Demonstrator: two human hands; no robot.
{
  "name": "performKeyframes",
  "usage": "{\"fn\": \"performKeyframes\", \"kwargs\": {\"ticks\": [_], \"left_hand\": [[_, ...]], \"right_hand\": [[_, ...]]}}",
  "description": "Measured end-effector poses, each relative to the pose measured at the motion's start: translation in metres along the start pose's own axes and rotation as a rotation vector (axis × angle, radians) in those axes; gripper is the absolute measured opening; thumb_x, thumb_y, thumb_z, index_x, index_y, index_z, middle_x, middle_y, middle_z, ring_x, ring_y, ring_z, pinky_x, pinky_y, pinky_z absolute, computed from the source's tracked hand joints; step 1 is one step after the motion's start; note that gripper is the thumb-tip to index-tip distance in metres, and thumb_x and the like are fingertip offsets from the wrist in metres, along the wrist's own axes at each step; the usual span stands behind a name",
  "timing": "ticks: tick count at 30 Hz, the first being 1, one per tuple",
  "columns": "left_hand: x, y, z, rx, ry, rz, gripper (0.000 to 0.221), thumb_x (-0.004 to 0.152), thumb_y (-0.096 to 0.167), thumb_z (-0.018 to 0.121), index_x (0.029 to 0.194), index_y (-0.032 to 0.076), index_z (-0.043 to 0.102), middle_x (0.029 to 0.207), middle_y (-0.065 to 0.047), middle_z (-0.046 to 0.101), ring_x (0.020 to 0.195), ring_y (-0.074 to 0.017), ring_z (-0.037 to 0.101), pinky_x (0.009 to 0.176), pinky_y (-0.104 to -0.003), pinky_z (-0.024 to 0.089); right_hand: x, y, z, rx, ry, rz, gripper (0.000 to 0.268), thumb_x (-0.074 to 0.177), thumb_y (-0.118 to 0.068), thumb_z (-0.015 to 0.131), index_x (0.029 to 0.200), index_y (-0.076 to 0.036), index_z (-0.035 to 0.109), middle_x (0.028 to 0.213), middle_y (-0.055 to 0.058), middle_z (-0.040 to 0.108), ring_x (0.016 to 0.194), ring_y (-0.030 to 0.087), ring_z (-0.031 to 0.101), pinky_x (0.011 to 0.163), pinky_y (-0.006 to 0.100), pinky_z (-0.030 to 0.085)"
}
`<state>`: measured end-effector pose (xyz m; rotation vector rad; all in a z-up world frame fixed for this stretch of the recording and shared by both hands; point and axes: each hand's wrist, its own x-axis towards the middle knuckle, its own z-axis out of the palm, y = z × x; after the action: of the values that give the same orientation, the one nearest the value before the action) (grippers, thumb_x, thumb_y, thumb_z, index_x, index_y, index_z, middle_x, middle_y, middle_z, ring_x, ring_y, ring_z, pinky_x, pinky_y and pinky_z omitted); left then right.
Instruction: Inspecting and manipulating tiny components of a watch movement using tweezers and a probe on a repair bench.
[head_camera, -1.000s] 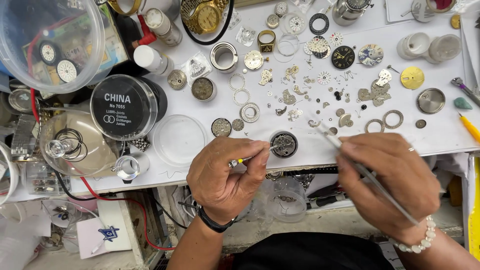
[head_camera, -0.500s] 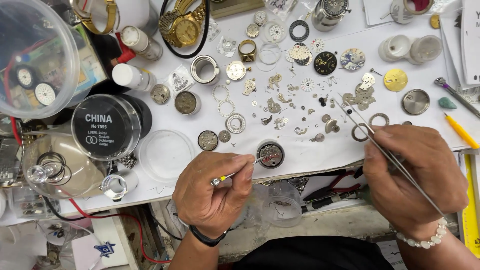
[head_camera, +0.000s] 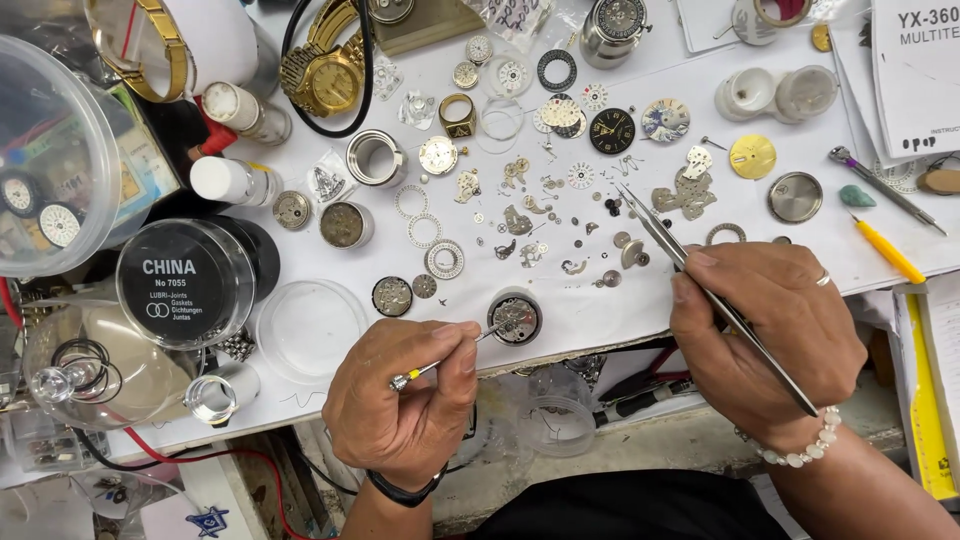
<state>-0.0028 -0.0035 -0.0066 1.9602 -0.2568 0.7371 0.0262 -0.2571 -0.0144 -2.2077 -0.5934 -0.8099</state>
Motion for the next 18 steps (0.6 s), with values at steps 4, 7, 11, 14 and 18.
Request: {"fn": "performKeyframes", "kwargs": {"ticks": [4, 7, 11, 14, 18], "left_hand": [[0.0012, 0.0008, -0.0002, 0.000, -0.004, -0.005, 0.013, 0.096, 0.009, 0.071, 0.105, 0.004, 0.062, 0.089, -0.011, 0.078, 0.072, -0.0201, 0.077, 0.063, -0.026, 0.062], [0.0010, 0.0008, -0.0014, -0.009, -0.009, -0.006, 0.013, 0.095, 0.007, 0.071, 0.105, 0.004, 0.063, 0.089, -0.011, 0.077, 0.074, -0.0206, 0.078, 0.065, -0.027, 0.064], [0.0005, 0.0005, -0.0029, -0.009, -0.026, -0.015, 0.014, 0.095, 0.006, 0.072, 0.106, 0.005, 0.063, 0.091, -0.010, 0.077, 0.077, -0.0210, 0.079, 0.066, -0.027, 0.066], [0.0009, 0.0004, -0.0031, -0.021, -0.028, -0.006, 0.015, 0.095, 0.004, 0.072, 0.107, 0.004, 0.062, 0.092, -0.010, 0.077, 0.077, -0.0214, 0.078, 0.064, -0.026, 0.065], [0.0028, 0.0017, -0.0030, -0.027, -0.027, 0.005, 0.015, 0.096, 0.005, 0.072, 0.107, 0.004, 0.062, 0.093, -0.010, 0.077, 0.076, -0.0211, 0.078, 0.062, -0.026, 0.064]], "right_hand": [[0.0021, -0.0007, 0.0030, -0.011, -0.004, -0.011, 0.007, 0.097, 0.014, 0.072, 0.101, 0.012, 0.067, 0.092, 0.027, 0.072, 0.078, 0.039, 0.071, 0.076, 0.045, 0.058], [0.0021, -0.0009, 0.0044, -0.014, 0.010, -0.008, 0.005, 0.097, 0.015, 0.072, 0.099, 0.013, 0.068, 0.090, 0.027, 0.072, 0.078, 0.039, 0.072, 0.077, 0.046, 0.058], [0.0014, -0.0008, 0.0043, -0.015, 0.004, -0.014, 0.004, 0.098, 0.015, 0.072, 0.100, 0.014, 0.069, 0.090, 0.027, 0.073, 0.079, 0.040, 0.072, 0.078, 0.046, 0.057], [0.0002, 0.0003, 0.0050, -0.013, 0.010, -0.021, 0.004, 0.098, 0.014, 0.073, 0.100, 0.014, 0.069, 0.090, 0.027, 0.073, 0.079, 0.040, 0.073, 0.078, 0.047, 0.058], [0.0014, -0.0012, 0.0031, -0.023, -0.004, -0.022, 0.005, 0.098, 0.016, 0.075, 0.100, 0.014, 0.070, 0.090, 0.027, 0.074, 0.080, 0.040, 0.072, 0.079, 0.046, 0.057]]}}
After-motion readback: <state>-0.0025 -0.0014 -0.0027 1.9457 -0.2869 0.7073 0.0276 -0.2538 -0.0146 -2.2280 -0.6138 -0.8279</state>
